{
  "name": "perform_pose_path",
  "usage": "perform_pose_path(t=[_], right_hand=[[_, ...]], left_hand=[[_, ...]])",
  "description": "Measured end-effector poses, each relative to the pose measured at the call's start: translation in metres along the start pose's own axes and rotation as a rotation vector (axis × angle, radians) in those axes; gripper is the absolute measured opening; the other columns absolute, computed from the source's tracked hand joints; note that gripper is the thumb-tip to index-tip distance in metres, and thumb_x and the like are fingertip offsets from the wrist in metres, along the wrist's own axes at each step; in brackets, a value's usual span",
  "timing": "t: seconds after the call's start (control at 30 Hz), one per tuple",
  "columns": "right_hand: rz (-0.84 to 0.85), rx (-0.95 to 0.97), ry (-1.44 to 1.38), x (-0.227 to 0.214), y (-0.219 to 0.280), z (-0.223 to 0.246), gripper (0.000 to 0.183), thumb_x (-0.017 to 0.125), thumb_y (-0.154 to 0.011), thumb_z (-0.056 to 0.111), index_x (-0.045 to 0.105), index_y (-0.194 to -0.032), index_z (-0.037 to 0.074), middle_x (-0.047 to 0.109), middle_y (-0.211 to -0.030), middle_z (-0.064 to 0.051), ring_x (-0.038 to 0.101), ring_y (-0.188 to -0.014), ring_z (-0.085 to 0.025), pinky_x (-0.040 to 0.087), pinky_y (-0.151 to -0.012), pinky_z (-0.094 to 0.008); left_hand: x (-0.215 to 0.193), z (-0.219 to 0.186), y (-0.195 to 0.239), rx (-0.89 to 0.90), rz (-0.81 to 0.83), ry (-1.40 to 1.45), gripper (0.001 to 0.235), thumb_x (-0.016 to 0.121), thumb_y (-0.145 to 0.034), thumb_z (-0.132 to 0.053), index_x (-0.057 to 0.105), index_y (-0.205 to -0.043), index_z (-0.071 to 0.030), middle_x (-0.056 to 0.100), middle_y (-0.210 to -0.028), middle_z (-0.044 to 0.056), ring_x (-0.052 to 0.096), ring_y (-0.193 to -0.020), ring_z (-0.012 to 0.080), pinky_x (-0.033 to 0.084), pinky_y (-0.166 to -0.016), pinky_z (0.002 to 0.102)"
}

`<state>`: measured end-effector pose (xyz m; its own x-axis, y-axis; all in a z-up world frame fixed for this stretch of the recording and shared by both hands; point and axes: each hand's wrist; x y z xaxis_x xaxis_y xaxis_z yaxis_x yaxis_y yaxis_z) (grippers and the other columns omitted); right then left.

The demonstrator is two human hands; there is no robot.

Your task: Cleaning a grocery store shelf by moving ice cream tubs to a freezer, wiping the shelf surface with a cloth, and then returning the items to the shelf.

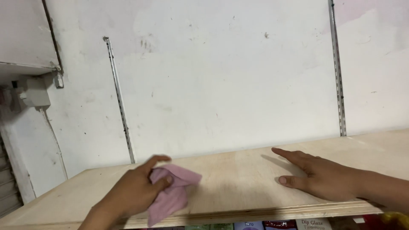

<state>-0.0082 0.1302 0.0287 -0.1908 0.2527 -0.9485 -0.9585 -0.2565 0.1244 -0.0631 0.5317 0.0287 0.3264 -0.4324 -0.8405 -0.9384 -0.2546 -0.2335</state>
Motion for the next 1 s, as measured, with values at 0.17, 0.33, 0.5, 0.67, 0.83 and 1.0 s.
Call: perform_pose_path(t=[0.17, 0.33, 0.5, 0.67, 0.83, 1.0], right_hand=[[0.011, 0.03, 0.073, 0.001, -0.008, -0.001, 0.089, 0.038, -0.087, 0.075, 0.011, -0.164, 0.041, 0.027, -0.17, -0.004, 0.025, -0.161, -0.026, 0.03, -0.131, -0.043], [0.004, 0.005, 0.024, 0.007, -0.018, -0.015, 0.088, 0.041, -0.09, 0.074, 0.016, -0.165, 0.037, 0.033, -0.167, -0.008, 0.037, -0.154, -0.028, 0.039, -0.125, -0.044], [0.018, -0.029, 0.057, 0.005, -0.011, -0.005, 0.084, 0.039, -0.093, 0.071, 0.013, -0.167, 0.04, 0.029, -0.169, -0.004, 0.028, -0.158, -0.027, 0.034, -0.126, -0.044], [0.046, -0.231, 0.161, 0.005, -0.016, 0.02, 0.082, 0.034, -0.098, 0.071, 0.017, -0.166, 0.03, 0.021, -0.172, -0.003, 0.02, -0.159, -0.026, 0.029, -0.125, -0.043], [0.094, -0.543, 0.201, 0.025, -0.024, 0.067, 0.083, 0.038, -0.103, 0.065, 0.016, -0.167, 0.017, 0.016, -0.174, -0.007, 0.018, -0.158, -0.027, 0.022, -0.126, -0.041], [0.169, -0.542, 0.175, 0.043, -0.032, 0.085, 0.079, 0.036, -0.106, 0.057, 0.017, -0.165, 0.008, 0.028, -0.169, -0.009, 0.026, -0.155, -0.024, 0.025, -0.125, -0.037]], left_hand=[[0.0, 0.087, -0.024, 0.002, 0.02, -0.221, 0.042, 0.074, -0.091, -0.033, 0.072, -0.131, -0.018, 0.083, -0.108, 0.005, 0.078, -0.093, 0.0191, 0.061, -0.083, 0.034], [-0.003, 0.103, -0.052, -0.043, -0.079, -0.269, 0.045, 0.07, -0.095, -0.025, 0.061, -0.137, -0.011, 0.081, -0.108, 0.009, 0.078, -0.092, 0.0216, 0.063, -0.081, 0.035], [-0.019, 0.097, -0.076, -0.112, -0.251, -0.274, 0.053, 0.064, -0.101, -0.018, 0.044, -0.147, -0.002, 0.079, -0.112, 0.016, 0.079, -0.092, 0.0267, 0.066, -0.08, 0.037], [-0.029, 0.025, -0.043, -0.081, -0.323, -0.179, 0.074, 0.058, -0.101, -0.01, 0.012, -0.159, -0.008, 0.072, -0.123, 0.014, 0.078, -0.098, 0.0284, 0.066, -0.082, 0.038], [0.034, -0.08, -0.039, 0.118, -0.013, 0.159, 0.035, 0.059, -0.094, 0.002, 0.067, -0.125, -0.012, 0.074, -0.119, 0.008, 0.076, -0.094, 0.023, 0.064, -0.07, 0.034], [0.132, -0.093, -0.107, 0.77, 0.22, -0.092, 0.05, 0.045, -0.108, -0.043, 0.059, -0.145, -0.013, 0.031, -0.148, 0.035, 0.043, -0.128, 0.0515, 0.037, -0.101, 0.057]])
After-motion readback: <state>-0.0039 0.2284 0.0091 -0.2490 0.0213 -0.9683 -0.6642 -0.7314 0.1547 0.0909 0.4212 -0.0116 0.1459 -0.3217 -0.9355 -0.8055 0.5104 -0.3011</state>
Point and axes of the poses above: each hand's wrist, its own y-axis away from the middle knuckle, its own x-axis out of the palm, z = x × y
